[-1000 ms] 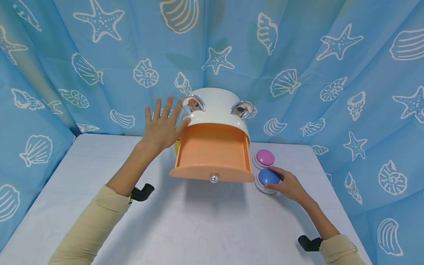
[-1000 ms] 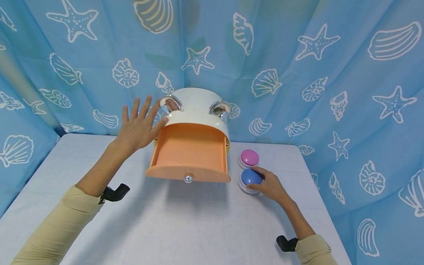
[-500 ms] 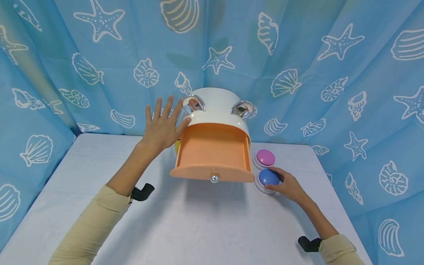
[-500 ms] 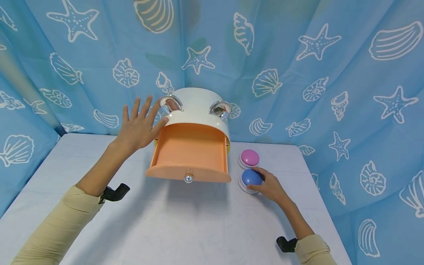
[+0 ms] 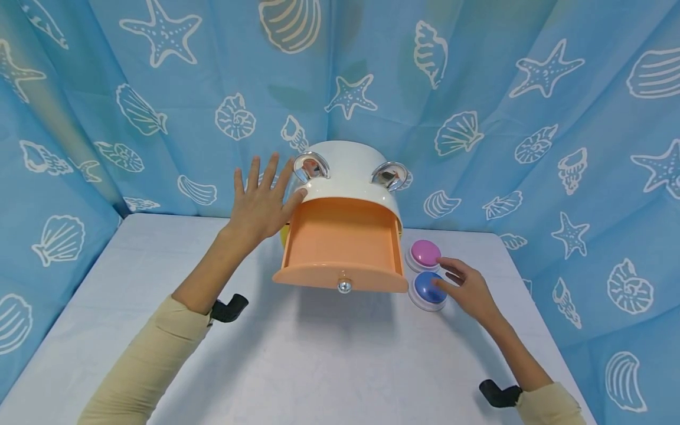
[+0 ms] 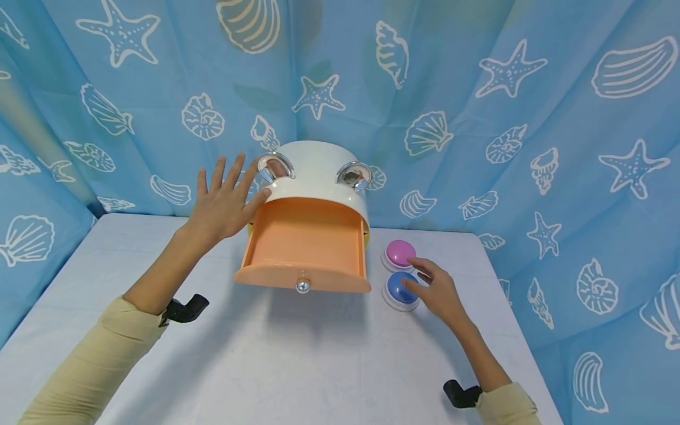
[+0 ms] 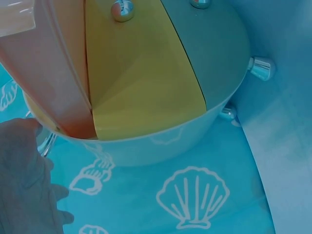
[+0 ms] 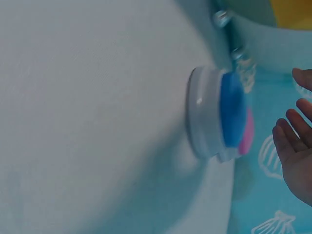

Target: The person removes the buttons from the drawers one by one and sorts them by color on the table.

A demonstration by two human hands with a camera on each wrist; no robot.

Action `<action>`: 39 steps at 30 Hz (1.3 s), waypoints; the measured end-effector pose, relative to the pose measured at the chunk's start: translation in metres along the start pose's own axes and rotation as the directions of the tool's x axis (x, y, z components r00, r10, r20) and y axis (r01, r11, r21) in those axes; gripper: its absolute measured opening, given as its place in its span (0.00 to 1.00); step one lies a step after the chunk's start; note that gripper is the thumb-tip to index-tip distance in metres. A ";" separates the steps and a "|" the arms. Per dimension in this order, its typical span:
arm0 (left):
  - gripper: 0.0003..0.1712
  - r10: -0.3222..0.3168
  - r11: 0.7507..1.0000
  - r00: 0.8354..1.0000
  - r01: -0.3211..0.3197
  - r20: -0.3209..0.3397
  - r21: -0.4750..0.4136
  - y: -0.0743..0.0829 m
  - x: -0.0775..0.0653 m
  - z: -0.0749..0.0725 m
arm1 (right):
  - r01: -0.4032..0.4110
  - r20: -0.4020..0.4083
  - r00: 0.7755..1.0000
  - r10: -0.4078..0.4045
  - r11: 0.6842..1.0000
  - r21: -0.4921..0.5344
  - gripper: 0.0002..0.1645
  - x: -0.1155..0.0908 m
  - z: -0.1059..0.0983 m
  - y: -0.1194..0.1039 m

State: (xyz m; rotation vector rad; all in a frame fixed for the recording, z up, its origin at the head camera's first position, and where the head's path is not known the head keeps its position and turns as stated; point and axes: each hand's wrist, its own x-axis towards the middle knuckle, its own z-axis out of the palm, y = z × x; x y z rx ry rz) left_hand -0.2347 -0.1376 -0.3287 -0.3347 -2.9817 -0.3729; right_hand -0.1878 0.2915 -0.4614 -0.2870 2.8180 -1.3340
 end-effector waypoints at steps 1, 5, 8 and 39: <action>0.43 0.000 1.000 1.000 0.000 0.000 0.001 0.000 0.000 0.000 | 0.015 -0.019 1.000 -0.014 1.000 0.024 0.31 -0.001 -0.001 -0.005; 0.43 -0.001 1.000 1.000 0.001 -0.001 0.007 0.000 0.001 0.000 | 0.073 -0.088 0.994 -0.064 0.992 0.102 0.26 -0.008 -0.003 -0.030; 0.43 -0.002 1.000 1.000 0.002 0.000 0.008 0.001 0.001 -0.001 | 0.149 -0.137 0.982 -0.129 0.978 0.149 0.22 -0.017 -0.003 -0.053; 0.42 -0.002 1.000 1.000 0.002 0.001 -0.016 0.000 -0.001 -0.001 | 0.453 -0.206 0.889 -0.408 0.845 0.284 0.25 -0.068 0.085 -0.170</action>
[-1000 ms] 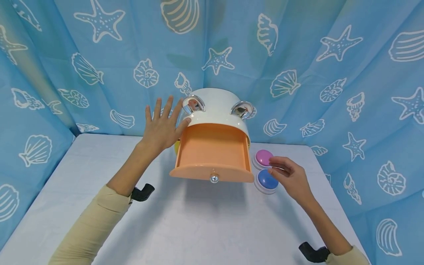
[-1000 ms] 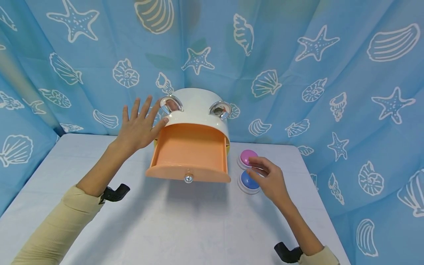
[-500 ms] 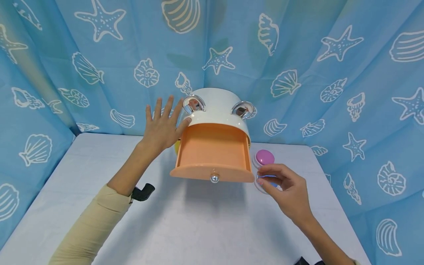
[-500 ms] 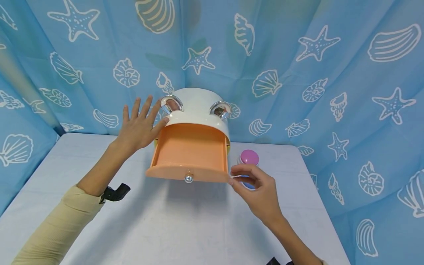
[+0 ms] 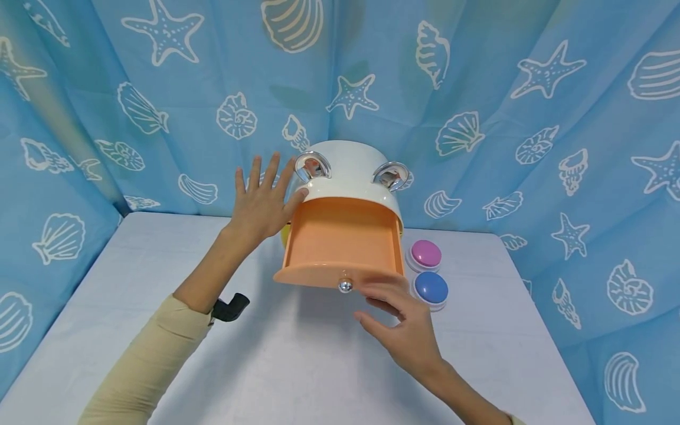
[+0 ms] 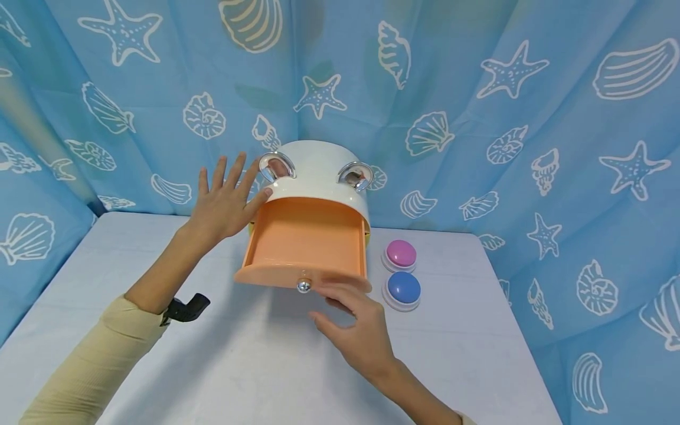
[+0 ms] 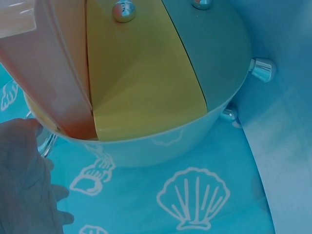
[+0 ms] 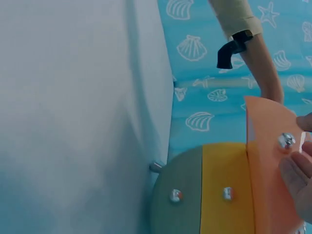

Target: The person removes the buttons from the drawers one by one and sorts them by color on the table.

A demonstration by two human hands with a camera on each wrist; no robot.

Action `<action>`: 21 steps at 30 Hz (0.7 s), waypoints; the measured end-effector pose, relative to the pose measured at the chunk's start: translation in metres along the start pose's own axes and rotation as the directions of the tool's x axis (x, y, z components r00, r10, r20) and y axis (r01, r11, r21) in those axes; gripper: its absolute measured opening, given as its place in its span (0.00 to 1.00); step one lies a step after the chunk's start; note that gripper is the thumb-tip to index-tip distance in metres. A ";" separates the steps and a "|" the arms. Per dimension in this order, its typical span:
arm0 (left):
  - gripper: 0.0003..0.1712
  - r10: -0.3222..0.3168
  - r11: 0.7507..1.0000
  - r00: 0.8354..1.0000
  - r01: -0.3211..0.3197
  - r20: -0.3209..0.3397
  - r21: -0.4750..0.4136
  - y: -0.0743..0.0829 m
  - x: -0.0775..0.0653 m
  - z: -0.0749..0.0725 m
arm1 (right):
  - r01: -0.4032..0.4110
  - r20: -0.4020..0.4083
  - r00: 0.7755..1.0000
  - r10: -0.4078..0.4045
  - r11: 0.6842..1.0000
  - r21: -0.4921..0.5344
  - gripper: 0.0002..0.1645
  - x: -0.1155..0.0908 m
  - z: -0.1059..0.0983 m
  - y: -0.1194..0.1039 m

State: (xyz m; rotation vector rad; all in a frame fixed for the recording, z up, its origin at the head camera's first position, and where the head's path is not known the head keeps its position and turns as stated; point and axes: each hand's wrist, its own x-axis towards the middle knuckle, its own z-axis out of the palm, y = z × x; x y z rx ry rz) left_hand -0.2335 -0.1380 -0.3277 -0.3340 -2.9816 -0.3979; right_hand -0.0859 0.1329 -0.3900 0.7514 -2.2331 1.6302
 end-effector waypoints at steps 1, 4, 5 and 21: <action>0.42 -0.001 1.000 1.000 0.001 0.000 0.000 0.000 0.000 0.000 | 0.003 -0.008 1.000 -0.003 1.000 -0.011 0.25 0.000 0.004 0.001; 0.42 -0.006 1.000 1.000 0.006 -0.001 0.000 0.000 0.001 0.001 | 0.006 -0.033 0.999 -0.008 0.999 -0.053 0.25 0.001 0.013 0.004; 0.42 -0.007 1.000 1.000 0.007 -0.002 0.000 0.000 0.001 0.001 | 0.009 -0.044 0.999 -0.012 0.998 -0.060 0.25 0.001 0.016 0.004; 0.42 0.003 1.000 1.000 -0.003 -0.002 0.011 0.000 0.000 0.001 | 0.062 -0.258 0.961 -0.100 0.987 -0.151 0.18 0.014 0.033 0.011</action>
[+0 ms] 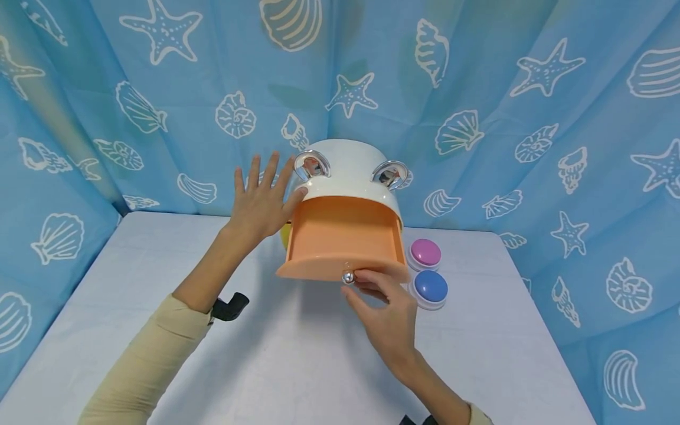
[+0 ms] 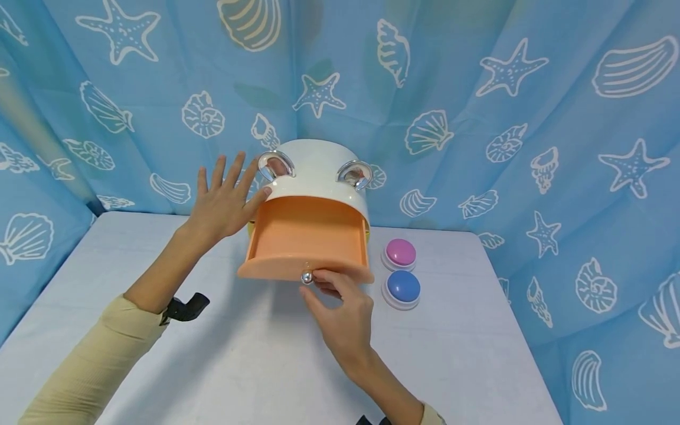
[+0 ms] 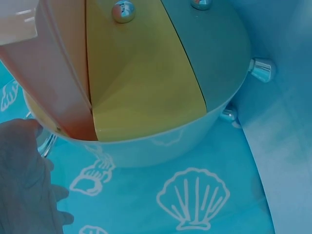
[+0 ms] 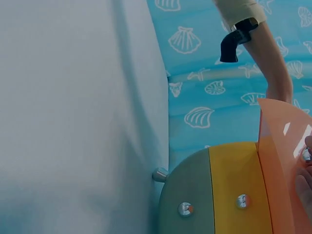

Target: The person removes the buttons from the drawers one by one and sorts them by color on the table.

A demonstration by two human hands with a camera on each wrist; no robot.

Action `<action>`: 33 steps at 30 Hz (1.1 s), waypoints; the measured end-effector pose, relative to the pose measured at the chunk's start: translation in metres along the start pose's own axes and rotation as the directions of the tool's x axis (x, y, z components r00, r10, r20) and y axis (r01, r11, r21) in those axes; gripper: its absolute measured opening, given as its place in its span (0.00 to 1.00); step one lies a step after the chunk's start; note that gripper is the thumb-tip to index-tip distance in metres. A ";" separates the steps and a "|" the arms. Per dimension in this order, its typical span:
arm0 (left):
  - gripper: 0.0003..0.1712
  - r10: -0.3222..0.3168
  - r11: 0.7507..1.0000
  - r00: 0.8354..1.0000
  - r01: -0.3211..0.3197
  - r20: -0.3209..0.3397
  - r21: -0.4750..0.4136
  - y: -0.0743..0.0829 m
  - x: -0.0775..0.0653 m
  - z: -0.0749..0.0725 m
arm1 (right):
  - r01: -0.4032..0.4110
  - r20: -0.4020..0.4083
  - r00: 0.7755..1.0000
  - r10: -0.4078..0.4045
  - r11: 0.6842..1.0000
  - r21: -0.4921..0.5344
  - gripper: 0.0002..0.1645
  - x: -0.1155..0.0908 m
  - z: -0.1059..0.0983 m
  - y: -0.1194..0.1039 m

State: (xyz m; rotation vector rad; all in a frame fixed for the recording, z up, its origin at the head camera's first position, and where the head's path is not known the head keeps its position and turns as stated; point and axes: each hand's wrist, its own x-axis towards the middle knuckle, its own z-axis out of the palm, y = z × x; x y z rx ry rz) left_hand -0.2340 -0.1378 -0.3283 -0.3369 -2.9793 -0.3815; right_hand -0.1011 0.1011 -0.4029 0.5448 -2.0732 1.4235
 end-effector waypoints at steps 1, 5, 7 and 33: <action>0.42 0.000 1.000 1.000 0.000 0.000 0.003 0.000 0.000 0.000 | 0.004 -0.007 1.000 -0.004 1.000 0.000 0.17 0.001 0.001 0.001; 0.43 -0.005 1.000 1.000 0.005 0.001 0.004 0.000 0.001 0.000 | 0.003 -0.018 1.000 -0.003 1.000 0.004 0.16 0.002 0.004 0.004; 0.43 -0.007 1.000 1.000 0.007 0.002 0.004 0.000 0.000 0.000 | 0.003 -0.021 1.000 -0.003 1.000 0.011 0.15 0.003 0.005 0.005; 0.43 -0.014 1.000 1.000 0.014 -0.003 0.015 0.000 0.002 0.001 | 0.021 -0.066 0.998 -0.022 0.999 -0.027 0.12 0.049 0.024 0.023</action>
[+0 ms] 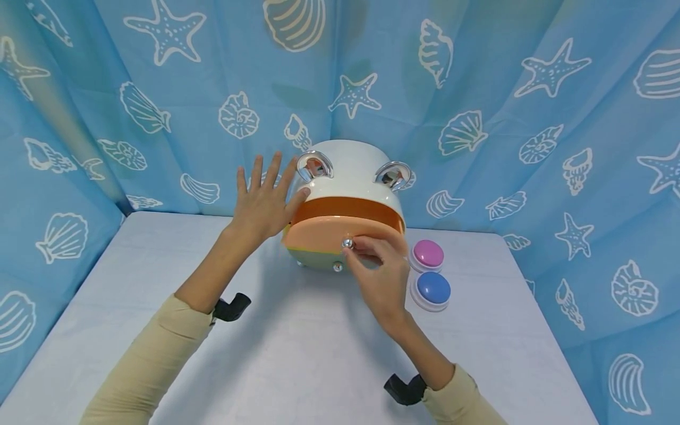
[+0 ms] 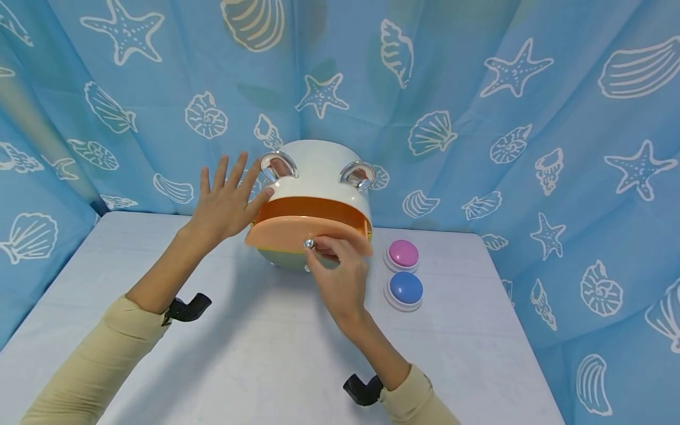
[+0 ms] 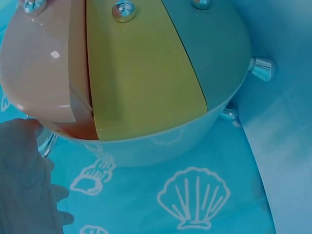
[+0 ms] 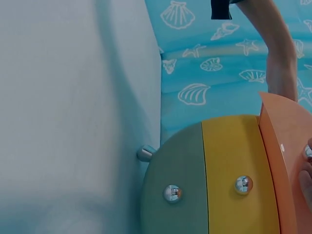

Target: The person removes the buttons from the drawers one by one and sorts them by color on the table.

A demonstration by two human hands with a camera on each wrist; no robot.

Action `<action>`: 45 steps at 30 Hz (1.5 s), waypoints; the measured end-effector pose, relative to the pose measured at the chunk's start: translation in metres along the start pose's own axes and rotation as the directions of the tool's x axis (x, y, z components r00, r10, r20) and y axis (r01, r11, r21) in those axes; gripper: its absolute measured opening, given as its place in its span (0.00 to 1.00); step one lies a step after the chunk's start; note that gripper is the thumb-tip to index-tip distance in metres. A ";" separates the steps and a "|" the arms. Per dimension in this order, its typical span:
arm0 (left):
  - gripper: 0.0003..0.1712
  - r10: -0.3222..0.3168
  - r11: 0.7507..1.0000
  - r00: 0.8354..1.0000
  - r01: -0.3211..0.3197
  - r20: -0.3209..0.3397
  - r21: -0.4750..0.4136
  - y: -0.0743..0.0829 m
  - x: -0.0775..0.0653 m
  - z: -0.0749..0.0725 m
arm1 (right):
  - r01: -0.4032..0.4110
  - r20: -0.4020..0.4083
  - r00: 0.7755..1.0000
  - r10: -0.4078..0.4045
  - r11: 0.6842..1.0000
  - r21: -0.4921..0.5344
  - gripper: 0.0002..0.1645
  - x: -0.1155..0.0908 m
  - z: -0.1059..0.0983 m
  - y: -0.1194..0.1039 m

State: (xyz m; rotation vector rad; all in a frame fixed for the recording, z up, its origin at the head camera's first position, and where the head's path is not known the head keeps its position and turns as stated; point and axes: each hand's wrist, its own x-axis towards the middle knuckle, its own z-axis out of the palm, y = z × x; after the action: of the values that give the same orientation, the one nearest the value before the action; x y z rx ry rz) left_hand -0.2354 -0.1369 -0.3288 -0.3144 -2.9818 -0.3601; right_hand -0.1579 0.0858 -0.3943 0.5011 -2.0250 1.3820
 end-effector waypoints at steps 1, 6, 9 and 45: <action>0.43 0.000 1.000 1.000 0.000 0.001 0.001 0.000 0.000 0.000 | -0.008 0.002 1.000 0.008 1.000 -0.006 0.12 0.001 0.000 0.000; 0.43 0.001 1.000 1.000 -0.001 -0.001 0.000 0.000 0.001 0.000 | -0.028 0.017 0.999 0.028 0.999 -0.016 0.11 0.007 0.000 0.004; 0.43 0.004 1.000 1.000 -0.004 0.000 -0.007 0.001 0.001 -0.001 | -0.024 0.019 1.000 0.025 1.000 -0.019 0.11 0.011 0.000 0.008; 0.43 -0.007 1.000 0.999 0.008 -0.038 0.028 0.002 -0.002 0.001 | -0.166 0.075 0.983 0.167 0.986 -0.010 0.12 0.006 0.011 0.037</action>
State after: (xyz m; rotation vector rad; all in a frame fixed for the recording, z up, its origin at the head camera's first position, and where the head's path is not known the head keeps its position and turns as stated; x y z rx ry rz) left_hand -0.2336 -0.1351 -0.3300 -0.2904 -2.9484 -0.3203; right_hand -0.1883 0.0897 -0.4190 0.3954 -2.1721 1.4774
